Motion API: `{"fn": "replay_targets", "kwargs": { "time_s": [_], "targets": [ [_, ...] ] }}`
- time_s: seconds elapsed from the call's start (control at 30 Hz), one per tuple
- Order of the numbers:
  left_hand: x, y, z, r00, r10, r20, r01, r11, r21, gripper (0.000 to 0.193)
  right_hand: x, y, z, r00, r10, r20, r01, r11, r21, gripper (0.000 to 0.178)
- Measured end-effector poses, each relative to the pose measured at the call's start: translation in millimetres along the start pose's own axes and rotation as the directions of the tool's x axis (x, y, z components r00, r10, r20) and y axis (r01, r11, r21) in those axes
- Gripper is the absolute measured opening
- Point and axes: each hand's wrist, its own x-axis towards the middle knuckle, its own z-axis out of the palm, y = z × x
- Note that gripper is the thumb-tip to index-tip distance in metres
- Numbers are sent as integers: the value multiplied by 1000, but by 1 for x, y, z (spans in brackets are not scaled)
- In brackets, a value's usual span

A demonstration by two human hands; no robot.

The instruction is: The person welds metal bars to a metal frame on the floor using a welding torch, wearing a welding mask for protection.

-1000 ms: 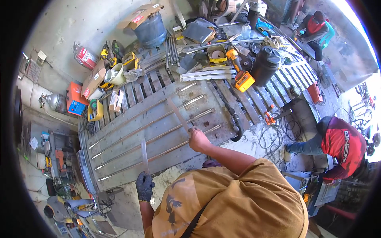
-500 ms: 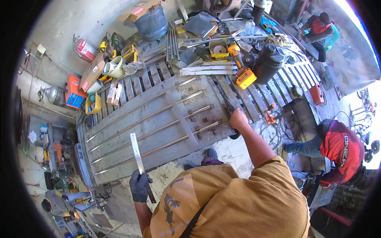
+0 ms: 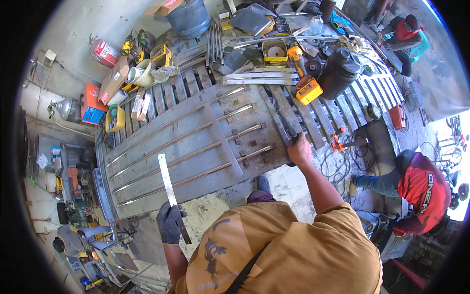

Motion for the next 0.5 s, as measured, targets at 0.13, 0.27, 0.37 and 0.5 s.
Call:
{"fn": "replay_targets", "kwargs": {
  "time_s": [0.13, 0.27, 0.37, 0.5],
  "targets": [
    [-4, -10, -13, 1000, 26, -18, -26, 999, -34, 17, -12, -7, -10, 991, -114, -71, 120, 988, 97, 40],
    [-16, -17, -30, 999, 43, 5, -40, 959, -280, 23, -21, -9, -11, 923, -285, -257, 348, 904, 247, 35],
    [-25, -15, -59, 999, -3, 47, 12, 981, -196, 28, -46, -9, -10, 903, -319, -289, 413, 830, 374, 32],
    [-58, -51, -110, 999, -24, -37, 9, 932, -363, 27, -123, -65, -5, 930, -297, -217, 361, 847, 389, 28]
  ]
}}
